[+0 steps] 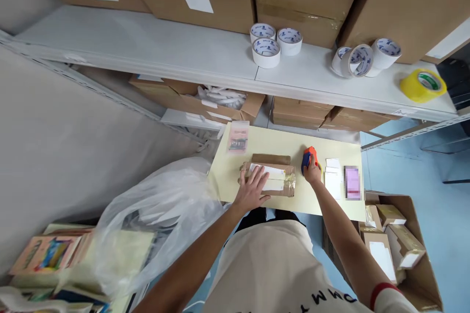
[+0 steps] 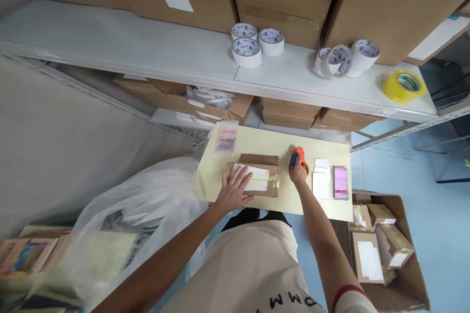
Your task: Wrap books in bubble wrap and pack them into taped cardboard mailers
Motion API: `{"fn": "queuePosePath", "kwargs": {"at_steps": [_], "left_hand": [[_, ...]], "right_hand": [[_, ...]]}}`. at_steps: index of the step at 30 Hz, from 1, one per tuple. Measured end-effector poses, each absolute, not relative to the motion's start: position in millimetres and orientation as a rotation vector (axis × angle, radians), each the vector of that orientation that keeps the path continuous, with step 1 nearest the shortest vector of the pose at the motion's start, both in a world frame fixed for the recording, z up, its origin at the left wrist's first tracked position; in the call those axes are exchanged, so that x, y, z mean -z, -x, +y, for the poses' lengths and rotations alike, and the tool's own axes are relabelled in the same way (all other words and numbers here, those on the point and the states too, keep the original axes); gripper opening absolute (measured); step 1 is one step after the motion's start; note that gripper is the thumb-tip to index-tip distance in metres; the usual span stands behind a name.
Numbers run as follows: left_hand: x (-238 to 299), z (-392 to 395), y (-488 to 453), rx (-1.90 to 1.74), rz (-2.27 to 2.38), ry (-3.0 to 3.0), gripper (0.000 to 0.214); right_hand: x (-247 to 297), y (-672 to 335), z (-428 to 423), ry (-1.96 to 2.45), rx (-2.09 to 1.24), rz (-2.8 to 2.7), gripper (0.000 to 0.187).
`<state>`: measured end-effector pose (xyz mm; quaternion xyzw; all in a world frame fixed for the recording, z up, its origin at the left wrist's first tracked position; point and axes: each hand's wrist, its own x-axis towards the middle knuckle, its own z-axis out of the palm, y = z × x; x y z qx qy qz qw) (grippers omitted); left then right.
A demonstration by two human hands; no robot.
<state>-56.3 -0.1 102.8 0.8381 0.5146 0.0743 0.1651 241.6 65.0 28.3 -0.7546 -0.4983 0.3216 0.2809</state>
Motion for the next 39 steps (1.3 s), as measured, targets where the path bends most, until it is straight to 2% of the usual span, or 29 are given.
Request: {"fn": "queuePosePath", "kwargs": {"at_steps": [5,9,12,16,20,25,30,36,39], "left_hand": [[-103.8,5.1,58.3,-0.309,1.384,-2.457,0.076],[-94.9,11.2,63.6,-0.35,1.333,-2.489,0.073],[-91.2,11.9,71.0,-0.329,1.291,-2.52,0.072],[-92.8,7.9,88.9,-0.342,1.177,-2.531,0.075],[-99.4,5.5,101.3,-0.466,1.049,-2.367,0.077],[-115.4,18.9,87.5,-0.796,1.164,-1.623,0.056],[-139.8,41.9,68.7,-0.7,1.065,-0.877,0.046],[-160.7,54.0,70.9,-0.763,1.098,-0.88,0.018],[-164.1,54.9,74.2,-0.811,1.102,-0.88,0.018]], "right_hand": [[-101.8,-256.3,48.2,1.837,-0.932,-1.183,0.063],[-162.1,-240.4,41.7,1.637,-0.864,-1.119,0.039],[-185.4,-208.7,40.3,1.589,-0.96,-1.147,0.04],[-186.0,-163.2,37.4,1.563,-1.126,-1.321,0.046],[-176.7,-140.2,34.1,1.633,-1.107,-1.467,0.048],[-175.7,-140.9,32.5,1.643,-1.04,-1.493,0.051],[-177.2,-144.0,27.2,1.629,-1.042,-1.521,0.053],[-183.1,-141.0,22.2,1.675,-0.958,-1.646,0.052],[-193.5,-137.3,23.5,1.74,-0.856,-1.772,0.049]]}}
